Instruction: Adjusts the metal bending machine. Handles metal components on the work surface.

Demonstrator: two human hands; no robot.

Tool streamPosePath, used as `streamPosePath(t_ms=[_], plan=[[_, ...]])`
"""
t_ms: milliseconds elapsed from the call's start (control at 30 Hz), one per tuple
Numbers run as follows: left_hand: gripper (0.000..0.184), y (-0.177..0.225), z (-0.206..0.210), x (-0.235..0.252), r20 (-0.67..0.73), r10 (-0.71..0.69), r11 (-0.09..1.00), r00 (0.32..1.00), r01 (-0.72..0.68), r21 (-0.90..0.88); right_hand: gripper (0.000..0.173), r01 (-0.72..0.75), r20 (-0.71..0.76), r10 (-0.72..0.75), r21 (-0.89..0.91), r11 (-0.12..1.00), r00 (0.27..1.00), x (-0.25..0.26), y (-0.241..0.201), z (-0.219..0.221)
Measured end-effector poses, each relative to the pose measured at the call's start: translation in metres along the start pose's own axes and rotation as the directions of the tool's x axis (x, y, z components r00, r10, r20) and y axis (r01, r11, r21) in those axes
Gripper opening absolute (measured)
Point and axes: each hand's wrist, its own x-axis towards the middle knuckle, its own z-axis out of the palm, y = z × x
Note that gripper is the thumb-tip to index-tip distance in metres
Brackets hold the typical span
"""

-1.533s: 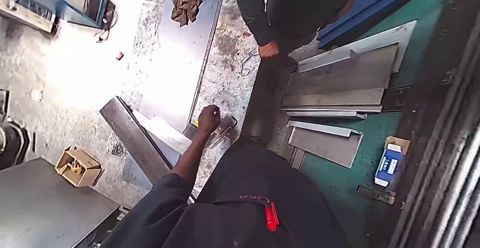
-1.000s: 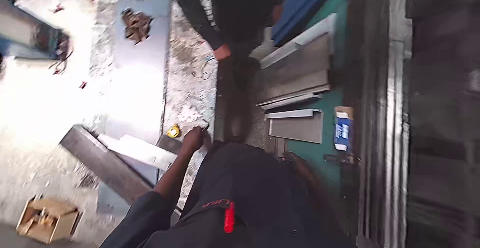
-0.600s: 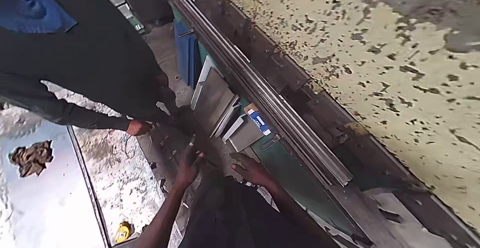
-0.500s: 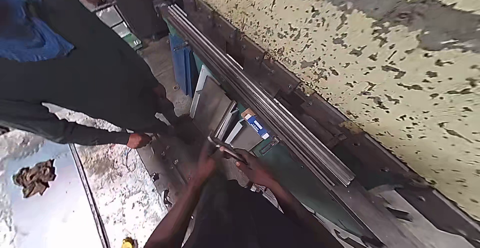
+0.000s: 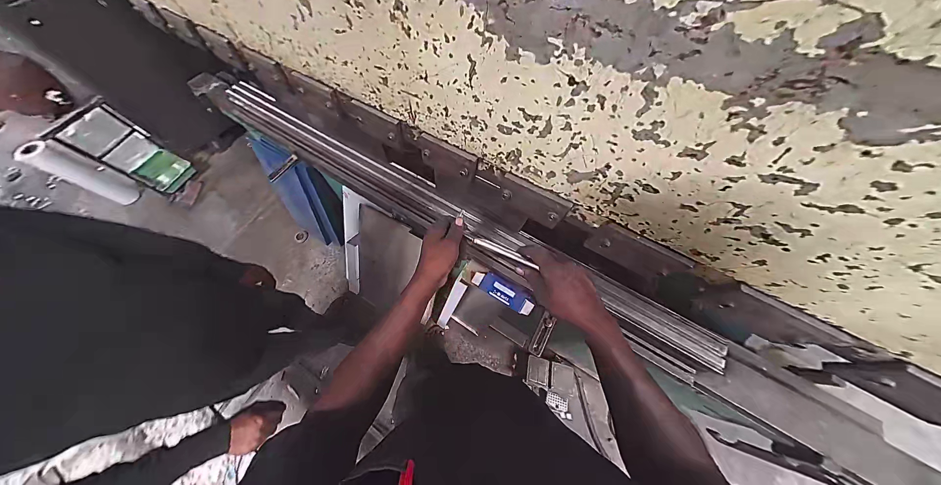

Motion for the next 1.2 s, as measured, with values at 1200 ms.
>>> streamPosePath(t_ms=[1200], plan=[[0.03, 0.035, -0.003, 0.118, 0.324, -0.378, 0.56, 0.867, 0.493, -0.666, 0.021, 0.374, -0.423, -0.32, 0.048, 0.926, 0.848, 0.138, -0.05, -0.098]])
